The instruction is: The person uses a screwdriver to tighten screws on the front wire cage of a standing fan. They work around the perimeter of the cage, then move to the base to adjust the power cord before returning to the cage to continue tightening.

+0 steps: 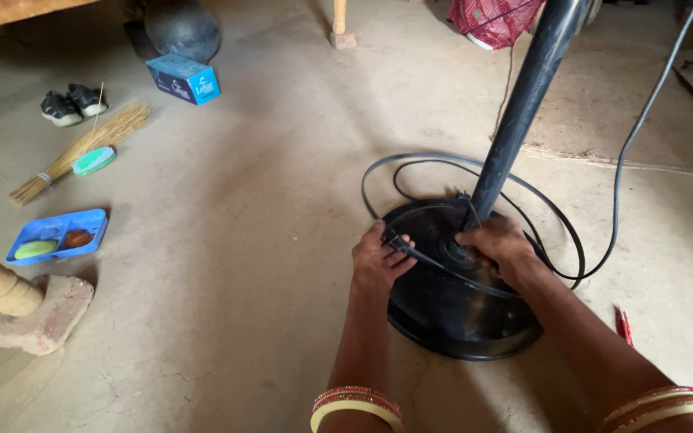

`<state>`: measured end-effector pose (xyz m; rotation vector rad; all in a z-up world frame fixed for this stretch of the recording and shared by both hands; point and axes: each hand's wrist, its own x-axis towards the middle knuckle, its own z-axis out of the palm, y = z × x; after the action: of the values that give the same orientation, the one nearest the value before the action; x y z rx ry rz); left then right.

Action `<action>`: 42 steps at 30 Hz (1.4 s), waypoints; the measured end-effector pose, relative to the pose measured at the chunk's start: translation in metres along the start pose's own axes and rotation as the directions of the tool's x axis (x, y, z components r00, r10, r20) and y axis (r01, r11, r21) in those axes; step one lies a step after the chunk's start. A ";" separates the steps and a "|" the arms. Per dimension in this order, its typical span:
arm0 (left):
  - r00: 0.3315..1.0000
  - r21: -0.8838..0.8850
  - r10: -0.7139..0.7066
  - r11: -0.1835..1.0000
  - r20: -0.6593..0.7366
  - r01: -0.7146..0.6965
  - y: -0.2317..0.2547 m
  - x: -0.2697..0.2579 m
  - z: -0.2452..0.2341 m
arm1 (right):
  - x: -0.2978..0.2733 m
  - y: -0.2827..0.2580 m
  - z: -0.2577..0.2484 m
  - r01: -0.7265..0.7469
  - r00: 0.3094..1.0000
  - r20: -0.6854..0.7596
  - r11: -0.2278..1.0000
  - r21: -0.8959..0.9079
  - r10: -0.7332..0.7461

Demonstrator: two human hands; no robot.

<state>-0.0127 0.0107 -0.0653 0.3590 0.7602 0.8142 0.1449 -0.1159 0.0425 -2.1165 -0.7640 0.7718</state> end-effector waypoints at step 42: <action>0.915 0.032 -0.126 0.992 0.383 0.123 -0.077 -0.022 -0.005 | 0.010 0.145 -0.035 -0.173 0.679 -0.174 0.386 0.906 0.713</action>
<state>0.0145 -0.0560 -0.1014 0.4566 0.4122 0.5951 0.2157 -0.2029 -0.0564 -1.4316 0.5592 0.5583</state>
